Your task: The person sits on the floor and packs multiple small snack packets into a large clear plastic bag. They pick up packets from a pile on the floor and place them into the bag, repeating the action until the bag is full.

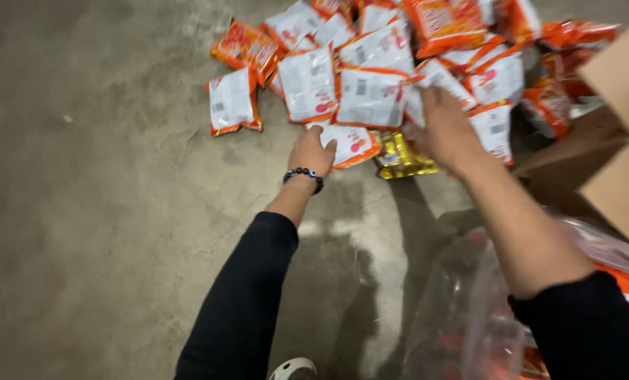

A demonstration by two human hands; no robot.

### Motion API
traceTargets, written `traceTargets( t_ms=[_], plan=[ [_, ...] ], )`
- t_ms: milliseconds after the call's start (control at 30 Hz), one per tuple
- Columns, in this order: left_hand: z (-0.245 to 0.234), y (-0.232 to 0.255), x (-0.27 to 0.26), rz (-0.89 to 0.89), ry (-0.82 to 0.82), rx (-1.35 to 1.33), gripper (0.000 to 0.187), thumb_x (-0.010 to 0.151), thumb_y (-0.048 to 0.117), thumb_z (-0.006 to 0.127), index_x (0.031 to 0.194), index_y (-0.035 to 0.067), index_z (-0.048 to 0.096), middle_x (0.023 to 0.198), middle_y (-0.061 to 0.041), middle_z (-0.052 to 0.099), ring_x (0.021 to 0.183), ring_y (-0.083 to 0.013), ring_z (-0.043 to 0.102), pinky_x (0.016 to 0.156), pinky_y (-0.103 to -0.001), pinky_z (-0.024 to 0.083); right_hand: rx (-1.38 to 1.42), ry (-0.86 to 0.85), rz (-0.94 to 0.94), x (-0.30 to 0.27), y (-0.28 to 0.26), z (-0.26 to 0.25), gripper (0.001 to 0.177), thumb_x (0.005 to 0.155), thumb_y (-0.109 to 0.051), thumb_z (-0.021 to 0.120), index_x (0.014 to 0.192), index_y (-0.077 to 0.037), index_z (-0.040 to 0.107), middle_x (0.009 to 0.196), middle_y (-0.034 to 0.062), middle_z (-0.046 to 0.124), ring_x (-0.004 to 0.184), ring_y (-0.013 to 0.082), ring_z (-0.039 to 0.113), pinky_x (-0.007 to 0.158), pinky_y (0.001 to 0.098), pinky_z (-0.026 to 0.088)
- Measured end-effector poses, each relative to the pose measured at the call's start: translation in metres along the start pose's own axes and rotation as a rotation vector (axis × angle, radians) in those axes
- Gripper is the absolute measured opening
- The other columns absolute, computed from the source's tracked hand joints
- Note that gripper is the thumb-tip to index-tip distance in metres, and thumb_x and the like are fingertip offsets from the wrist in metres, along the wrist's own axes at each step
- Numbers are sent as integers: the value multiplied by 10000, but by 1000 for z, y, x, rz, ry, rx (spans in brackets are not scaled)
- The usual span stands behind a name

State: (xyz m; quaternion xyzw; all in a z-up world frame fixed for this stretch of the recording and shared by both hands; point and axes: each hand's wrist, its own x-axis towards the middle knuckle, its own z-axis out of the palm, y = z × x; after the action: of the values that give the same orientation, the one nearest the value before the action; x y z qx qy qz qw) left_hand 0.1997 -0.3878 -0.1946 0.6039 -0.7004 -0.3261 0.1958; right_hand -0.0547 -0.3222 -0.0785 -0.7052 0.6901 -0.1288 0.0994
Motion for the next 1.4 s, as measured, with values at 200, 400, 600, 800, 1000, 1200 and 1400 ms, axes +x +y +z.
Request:
traceTargets(
  t_ms=[200,400,600,800,1000,1200,1400],
  plan=[
    [102,-69,18,-357,99,-436,816,775,339,803,1384,-61,436,1148,-240,681,1058,-349,692,943,-419,552,-116,80,-113,55,20,44,908,860,-133,771,1631,5,311,1593,355,365,1440,494,385,1171,508,372],
    [72,-35,17,-667,-117,-913,654,826,384,799,1212,-97,581,849,-175,679,705,-321,615,598,-445,464,-155,-169,175,52,-24,43,1059,785,-328,870,1594,-18,262,1447,305,454,1317,471,413,1071,603,386],
    [183,-128,11,-379,-44,-769,272,776,254,738,843,-9,718,750,-107,742,699,-246,703,625,-396,548,112,-233,270,27,-2,92,721,754,-353,820,1333,3,581,1340,267,567,1161,419,609,1033,490,512],
    [16,-34,-75,-254,21,-267,279,804,311,750,849,41,697,786,-161,712,752,-337,689,674,-435,517,462,-469,473,4,-35,65,683,668,-383,830,1204,16,691,1160,213,763,1072,323,742,958,431,552],
    [0,-35,-112,150,33,-117,302,846,298,720,814,15,619,814,-171,671,770,-335,653,686,-429,511,249,25,-106,-37,-18,188,1083,516,-383,950,1329,117,438,1257,435,563,1207,523,581,954,510,517],
    [20,-58,-114,-681,-141,-921,389,1035,386,467,1337,144,426,1064,-67,606,812,-214,642,703,-424,579,397,-394,400,-68,-109,105,1397,565,-597,943,1560,-48,130,1389,382,485,1274,498,529,1023,493,474],
    [2,-33,-122,-651,-414,-1145,483,1016,350,447,1445,128,462,1175,-89,652,857,-200,628,791,-378,522,332,-258,481,-86,-106,110,1208,587,-419,937,1555,-135,272,1381,303,549,1230,456,593,1025,494,518]
  ],
)
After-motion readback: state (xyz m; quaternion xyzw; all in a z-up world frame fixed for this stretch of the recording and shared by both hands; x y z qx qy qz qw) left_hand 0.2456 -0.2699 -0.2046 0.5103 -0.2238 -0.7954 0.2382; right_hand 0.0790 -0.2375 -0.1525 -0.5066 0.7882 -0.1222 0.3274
